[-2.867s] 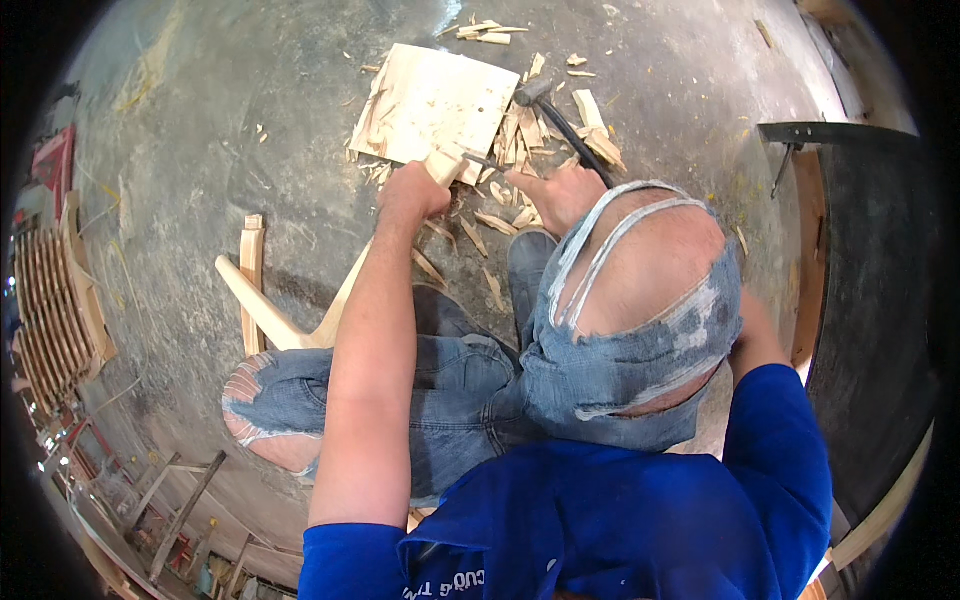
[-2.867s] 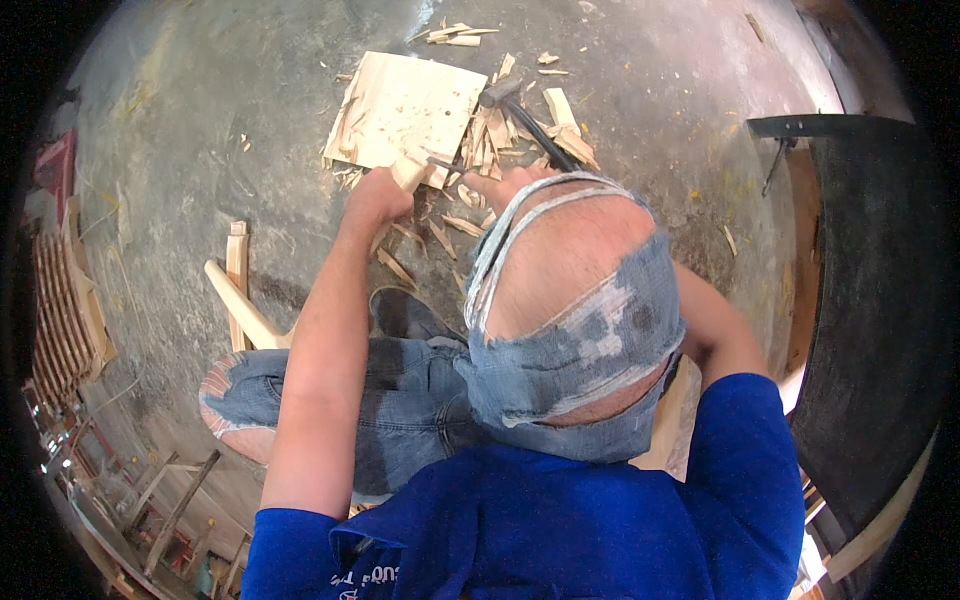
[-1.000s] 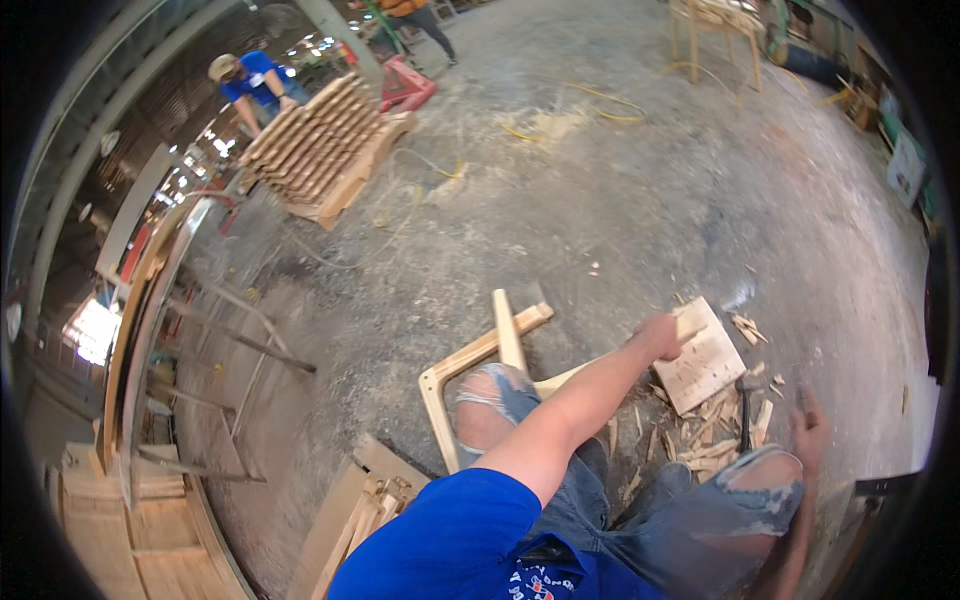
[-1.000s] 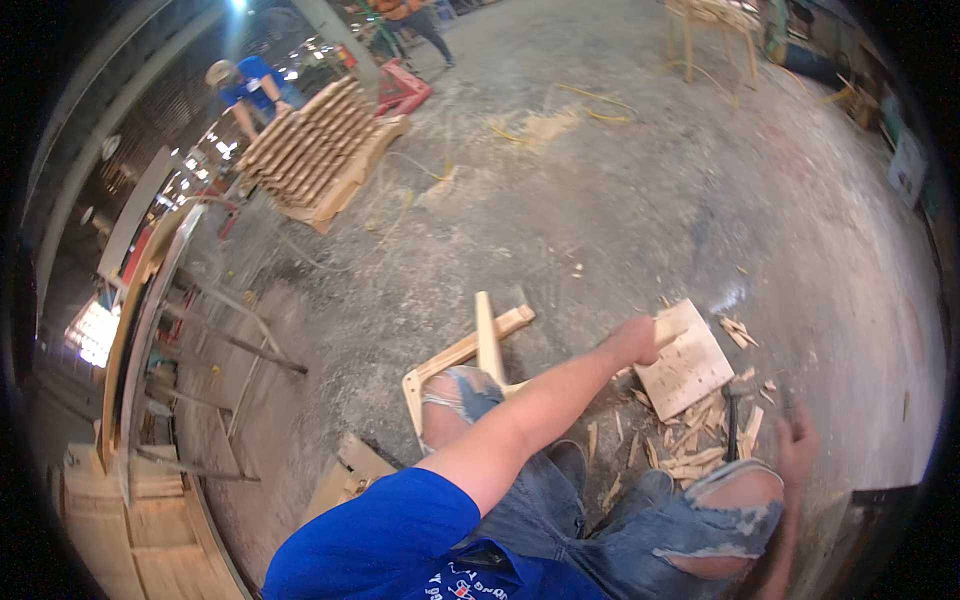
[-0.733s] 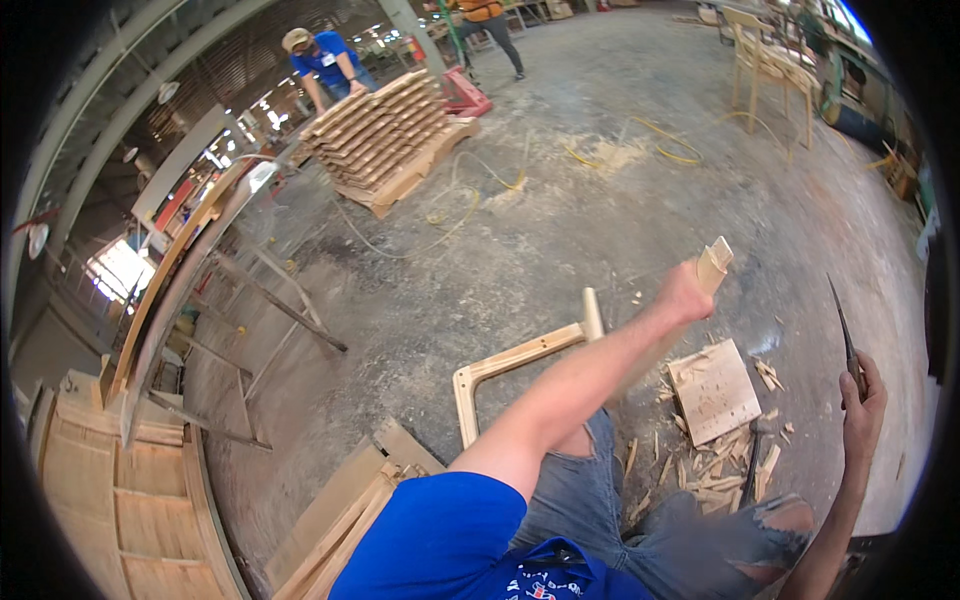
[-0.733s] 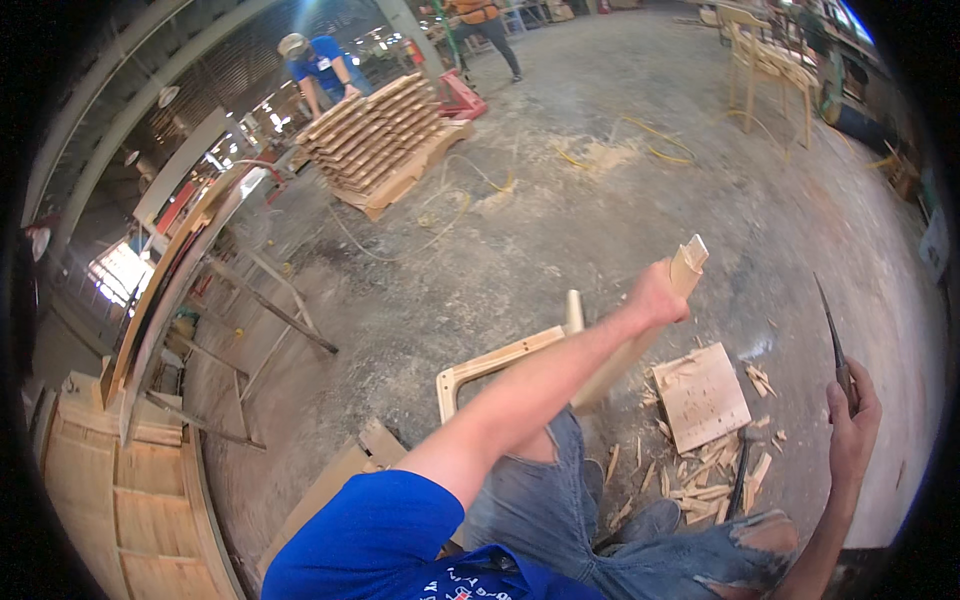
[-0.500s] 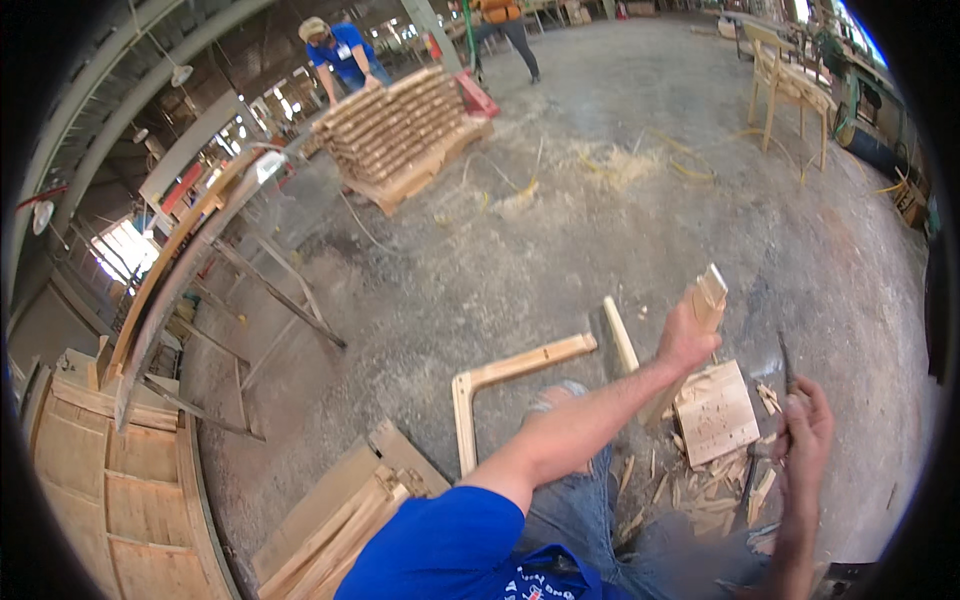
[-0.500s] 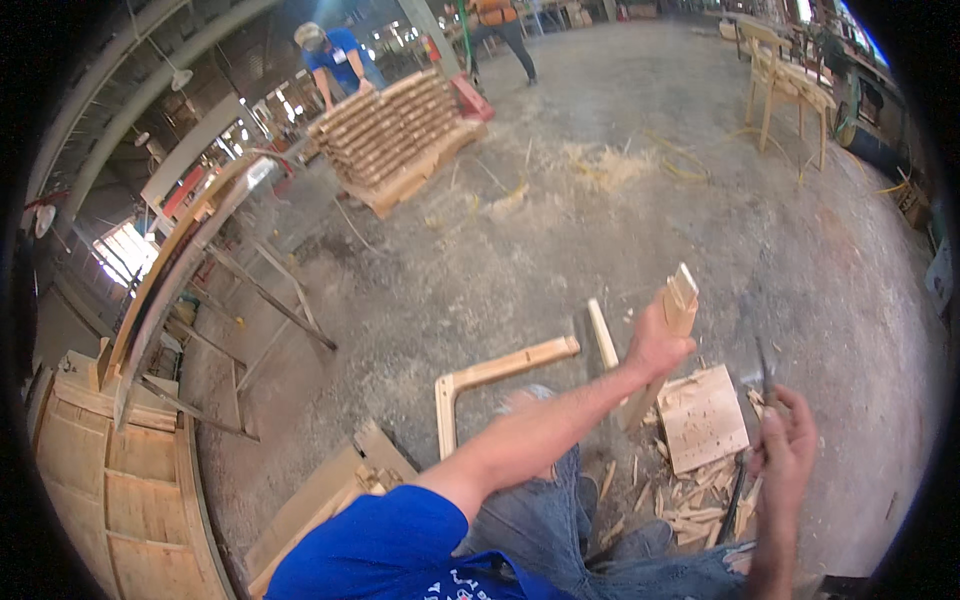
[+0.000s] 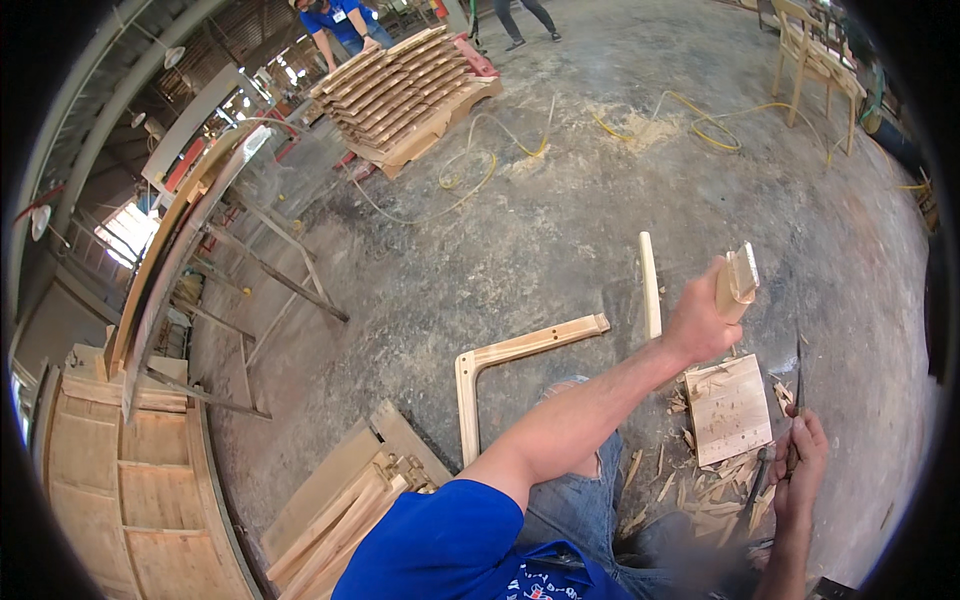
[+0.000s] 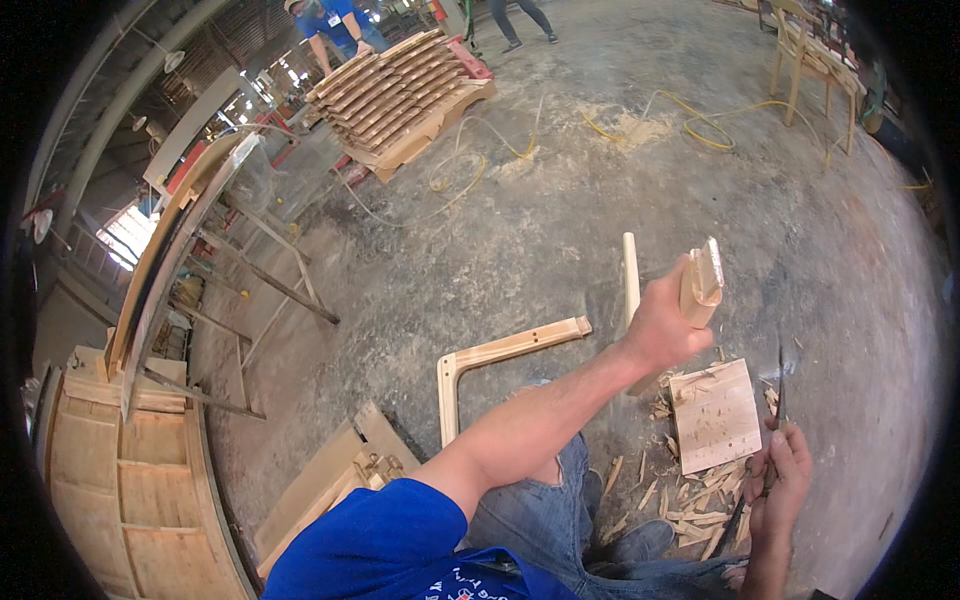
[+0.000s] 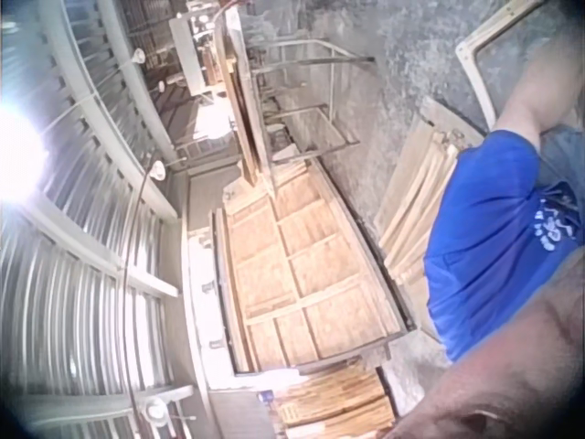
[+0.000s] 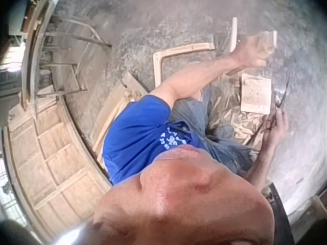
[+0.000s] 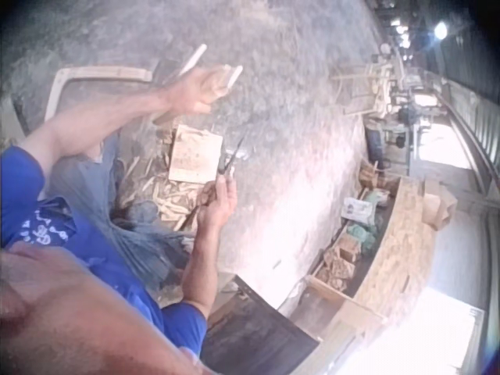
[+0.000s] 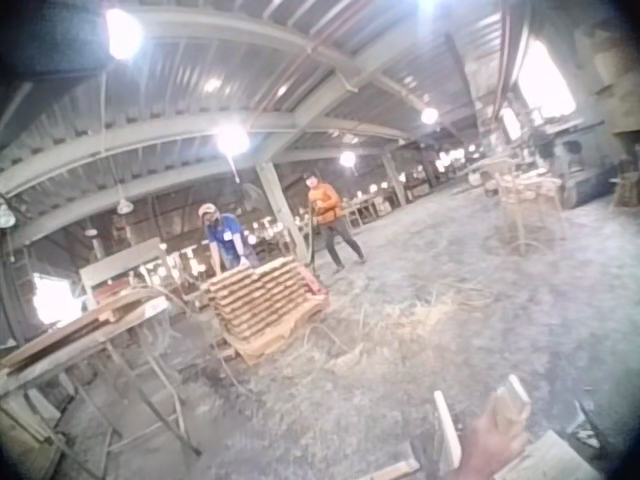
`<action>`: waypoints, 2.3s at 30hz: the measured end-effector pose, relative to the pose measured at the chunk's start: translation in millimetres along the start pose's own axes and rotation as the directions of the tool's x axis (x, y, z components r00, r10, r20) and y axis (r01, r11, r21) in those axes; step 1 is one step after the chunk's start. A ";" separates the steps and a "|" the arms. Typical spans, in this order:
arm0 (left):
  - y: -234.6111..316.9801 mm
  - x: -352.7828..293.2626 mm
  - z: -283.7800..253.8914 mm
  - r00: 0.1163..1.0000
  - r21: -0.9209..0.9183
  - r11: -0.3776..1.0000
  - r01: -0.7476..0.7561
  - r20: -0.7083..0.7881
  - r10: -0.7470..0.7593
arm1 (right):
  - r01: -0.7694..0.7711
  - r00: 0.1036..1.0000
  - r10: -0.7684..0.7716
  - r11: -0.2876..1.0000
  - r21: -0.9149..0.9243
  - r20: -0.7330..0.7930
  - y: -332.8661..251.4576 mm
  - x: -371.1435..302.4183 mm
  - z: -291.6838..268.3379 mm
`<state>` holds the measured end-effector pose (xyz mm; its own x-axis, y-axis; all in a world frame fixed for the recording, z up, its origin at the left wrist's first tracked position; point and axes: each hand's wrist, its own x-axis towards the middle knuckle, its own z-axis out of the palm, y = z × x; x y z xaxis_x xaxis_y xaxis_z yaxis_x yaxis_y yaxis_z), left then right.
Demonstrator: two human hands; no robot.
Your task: The person is sitting on the floor in a workshop, using a chisel to carve and shape a small wooden piece. They hold the wood in one hand and the chisel in the other, carefully removing shavings to refine the shape.
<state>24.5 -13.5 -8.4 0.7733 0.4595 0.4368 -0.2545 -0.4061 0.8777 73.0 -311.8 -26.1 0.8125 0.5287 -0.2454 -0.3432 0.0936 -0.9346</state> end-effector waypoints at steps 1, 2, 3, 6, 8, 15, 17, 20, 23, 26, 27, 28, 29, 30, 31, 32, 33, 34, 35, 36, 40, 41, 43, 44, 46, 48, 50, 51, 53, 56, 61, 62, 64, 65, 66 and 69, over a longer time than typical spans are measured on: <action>-1.5 -2.9 0.5 1.000 -0.019 1.000 0.003 -0.013 -0.003 | 0.010 1.000 -0.010 1.000 -0.005 -0.016 -3.1 -0.5 -1.4; -3.1 -4.5 -0.8 1.000 -0.013 1.000 0.005 -0.010 -0.005 | 0.011 0.999 -0.012 1.000 -0.007 -0.048 -5.3 0.1 0.3; -5.0 -4.6 -3.5 1.000 -0.006 1.000 0.008 -0.007 -0.008 | 0.012 0.997 -0.013 1.000 -0.010 -0.080 -7.4 1.4 5.1; -5.2 -1.2 -5.0 0.998 -0.022 0.998 0.053 -0.017 -0.053 | 0.033 0.992 -0.033 0.999 -0.004 -0.118 -8.0 5.9 3.1; -7.9 -1.0 -6.0 0.994 -0.016 0.995 0.099 -0.033 -0.100 | 0.025 0.993 -0.025 1.000 -0.003 -0.117 -6.5 5.8 2.1; -3.8 0.0 -10.6 0.984 -0.029 0.985 0.169 -0.042 -0.170 | 0.027 0.995 -0.024 0.999 0.024 -0.102 -3.5 -1.8 10.4; -9.8 0.3 -9.7 0.983 -0.025 0.983 0.179 -0.027 -0.180 | 0.027 0.996 -0.026 0.999 0.017 -0.088 -3.3 -1.5 9.8; -12.3 -5.6 -5.7 0.990 -0.047 0.990 0.133 -0.035 -0.135 | -0.007 0.997 0.010 0.999 0.037 -0.078 -8.8 -6.8 11.0; -11.9 -1.6 -10.4 0.994 -0.026 0.994 0.106 -0.033 -0.107 | -0.013 0.996 0.014 1.000 0.010 -0.084 -13.4 -2.9 13.0; -14.0 -3.1 -3.9 0.995 -0.055 0.998 0.023 -0.094 -0.028 | 0.001 0.997 -0.002 1.000 -0.007 -0.074 -9.8 -4.4 6.2; -13.8 0.3 -3.1 0.994 -0.064 0.997 0.034 -0.099 -0.040 | 0.011 0.998 -0.012 1.000 -0.014 -0.066 -9.4 -2.9 4.9; -13.4 -0.9 -1.5 0.993 -0.076 0.996 0.056 -0.097 -0.063 | 0.015 0.997 -0.016 1.000 -0.016 -0.078 -7.7 -2.4 5.6; -13.5 -1.8 -1.5 0.992 -0.088 0.993 0.078 -0.095 -0.087 | 0.019 0.996 -0.021 1.000 -0.019 -0.090 -6.2 -1.8 6.8; -14.5 -1.6 -4.0 0.992 -0.073 0.993 0.094 -0.079 -0.100 | 0.023 0.995 -0.025 1.000 -0.022 -0.102 -5.2 -1.3 8.3; -12.9 -0.5 -8.0 0.991 -0.062 0.992 0.111 -0.065 -0.115 | 0.019 0.995 -0.021 0.999 -0.030 -0.097 -4.9 -0.8 9.3; -12.1 -0.4 -10.3 0.990 -0.050 0.991 0.128 -0.050 -0.130 | 0.014 0.996 -0.018 0.999 -0.038 -0.093 -4.8 -0.2 10.6; -12.7 -1.3 -10.0 0.991 -0.074 0.990 0.118 -0.061 -0.123 | 0.010 0.996 -0.014 0.999 -0.046 -0.088 -4.4 0.0 11.4; -12.2 -1.7 -10.4 0.991 -0.095 0.990 0.106 -0.073 -0.113 | 0.008 0.997 -0.012 0.999 -0.046 -0.082 -3.6 0.4 11.9; -11.7 -2.1 -11.0 0.991 -0.116 0.989 0.093 -0.086 -0.103 | 0.007 0.997 -0.010 0.999 -0.047 -0.077 -2.7 0.8 11.9; -11.5 -2.5 -12.5 0.990 -0.103 0.989 0.109 -0.075 -0.117 | 0.005 0.997 -0.008 0.999 -0.048 -0.072 -1.9 1.0 12.3; -10.8 -2.9 -13.8 0.990 -0.092 0.989 0.112 -0.077 -0.119 | -0.007 0.999 0.003 0.997 -0.070 -0.054 -0.2 2.7 15.1; -12.6 -2.8 -13.5 0.990 -0.094 0.991 0.098 -0.089 -0.106 | -0.011 0.998 0.007 0.997 -0.071 -0.056 0.8 3.1 15.6; -15.1 -1.5 -12.9 0.991 -0.087 0.990 0.108 -0.075 -0.114 | -0.013 0.998 0.009 0.996 -0.083 -0.057 2.0 2.9 15.7; -15.5 -1.4 -12.3 0.990 -0.085 0.990 0.114 -0.068 -0.120 | -0.012 0.998 0.007 0.995 -0.095 -0.055 2.3 2.3 15.3; -14.5 -2.7 -11.3 0.990 -0.081 0.991 0.110 -0.079 -0.116 | -0.002 0.999 -0.004 0.994 -0.112 -0.051 1.7 0.1 15.4; -14.0 -4.6 -10.6 0.990 -0.074 0.992 0.107 -0.082 -0.113 | 0.018 0.999 -0.023 0.992 -0.123 -0.046 -0.6 -2.5 18.1; -12.9 -4.3 -10.5 0.992 -0.065 0.993 0.098 -0.075 -0.103 | 0.038 0.999 -0.041 0.991 -0.126 -0.020 -0.8 -0.9 13.9; -12.1 -4.2 -10.7 0.991 -0.061 0.992 0.112 -0.068 -0.116 | 0.049 0.999 -0.050 0.991 -0.127 -0.008 -0.7 -0.1 11.1; -8.8 -3.0 -11.3 0.988 -0.054 0.989 0.139 -0.055 -0.141 | 0.058 0.998 -0.059 0.988 -0.143 -0.004 -0.1 1.3 4.8; -10.1 -3.3 -9.1 0.993 -0.051 0.995 0.091 -0.074 -0.094 | 0.078 0.997 -0.078 0.989 -0.123 0.003 -1.7 -0.6 3.7; -11.3 -4.4 -8.1 0.992 -0.021 0.996 0.092 -0.087 -0.093 | 0.132 0.990 -0.140 0.966 -0.221 -0.024 -4.2 -2.9 9.8; -11.9 -4.4 -8.5 0.991 -0.007 0.995 0.101 -0.082 -0.102 | 0.136 0.989 -0.146 0.957 -0.257 -0.019 -4.5 -2.8 9.3; -10.0 -4.5 -11.0 0.990 -0.032 0.991 0.126 -0.062 -0.128 | 0.127 0.991 -0.135 0.945 -0.301 -0.006 -1.2 -2.7 4.9; -8.7 -3.0 -11.8 0.989 -0.041 0.990 0.134 -0.053 -0.136 | 0.114 0.993 -0.119 0.944 -0.310 0.001 2.2 -1.1 -0.9; -7.7 -2.7 -11.0 0.989 -0.048 0.990 0.134 -0.063 -0.137 | 0.101 0.995 -0.104 0.942 -0.319 0.009 3.9 -0.8 -4.1; -6.3 -8.3 -10.9 0.987 -0.027 0.993 0.118 -0.105 -0.120 | 0.078 0.996 -0.085 0.961 -0.265 -0.012 -4.1 -6.8 10.8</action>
<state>13.3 -6.1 -15.4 0.7333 0.5850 0.3464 -0.1774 -0.3272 0.9282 63.8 -306.7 -17.9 0.8445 0.5084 -0.1685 -0.1410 -0.0924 -0.9857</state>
